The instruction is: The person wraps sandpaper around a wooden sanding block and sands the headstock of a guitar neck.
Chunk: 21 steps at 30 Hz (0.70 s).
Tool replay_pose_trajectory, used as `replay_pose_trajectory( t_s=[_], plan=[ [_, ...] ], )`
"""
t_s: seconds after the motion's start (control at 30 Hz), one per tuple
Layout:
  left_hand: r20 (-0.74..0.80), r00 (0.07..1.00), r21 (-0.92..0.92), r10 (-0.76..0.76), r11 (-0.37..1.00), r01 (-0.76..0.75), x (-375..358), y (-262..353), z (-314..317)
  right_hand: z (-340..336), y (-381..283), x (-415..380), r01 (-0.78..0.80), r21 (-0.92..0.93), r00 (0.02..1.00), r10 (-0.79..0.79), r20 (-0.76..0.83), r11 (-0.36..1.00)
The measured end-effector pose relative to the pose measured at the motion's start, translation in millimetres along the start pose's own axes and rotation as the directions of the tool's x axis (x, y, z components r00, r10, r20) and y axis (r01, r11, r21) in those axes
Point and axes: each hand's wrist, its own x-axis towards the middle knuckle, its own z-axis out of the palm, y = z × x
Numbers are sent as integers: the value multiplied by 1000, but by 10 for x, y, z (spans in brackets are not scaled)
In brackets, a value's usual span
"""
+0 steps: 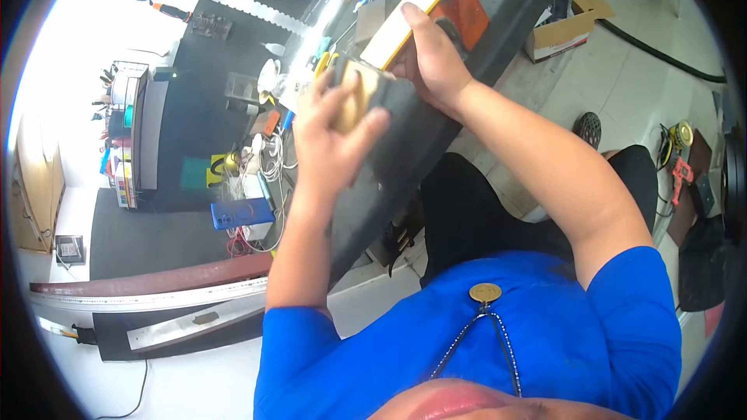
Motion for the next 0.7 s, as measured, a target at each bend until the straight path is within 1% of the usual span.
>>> replay_pose_trajectory(
  t_s=[0.03,0.07,0.13,0.17,0.23,0.27,0.3,0.33,0.4,0.47,0.5,0.53,0.57,0.6,0.63,0.7],
  plan=[
    [1,998,-142,-65,988,65,71,31,3,13,-62,-26,-21,-30,999,22,31,999],
    [-1,1000,-23,13,1000,-13,11,74,8,19,-39,-19,-7,-16,1000,7,-5,1000],
    [24,984,208,176,962,-177,-123,158,40,21,-11,2,32,5,996,-32,-81,999],
    [28,984,177,176,968,-178,-124,156,31,12,-29,-11,7,-33,999,-8,-52,999],
    [-5,1000,-10,2,1000,-2,9,48,17,24,-77,-49,-22,-39,1000,22,1,999],
    [-12,997,-106,-80,991,78,63,1,-5,27,-94,-43,-29,-43,999,30,30,999],
    [-16,1000,99,12,995,-10,34,-61,-23,4,9,10,3,41,1000,-3,-12,999],
    [44,995,227,88,969,-96,-26,54,-30,2,-15,51,28,30,999,-27,-26,999],
    [48,983,200,179,962,-185,-123,216,16,11,0,-5,46,18,997,-45,-63,999],
    [43,997,57,71,996,-73,-3,12,-30,44,3,-38,4,40,999,-2,-46,999],
    [11,1000,6,-18,1000,18,76,-34,-47,46,-7,-46,-5,42,999,7,-41,999],
    [16,999,72,31,997,-32,33,15,-49,50,-35,-21,-5,40,999,6,-33,999],
    [24,996,133,90,987,-93,-33,100,-24,39,12,-12,14,53,997,-10,-71,999],
    [36,989,193,144,970,-148,-85,166,4,19,-13,15,19,44,998,-16,-66,999],
    [40,985,171,168,970,-172,-120,194,11,4,-6,7,14,39,998,-12,-63,999],
    [9,1000,34,20,999,-20,29,57,-16,10,10,-22,23,26,999,-22,-39,999]
  ],
)
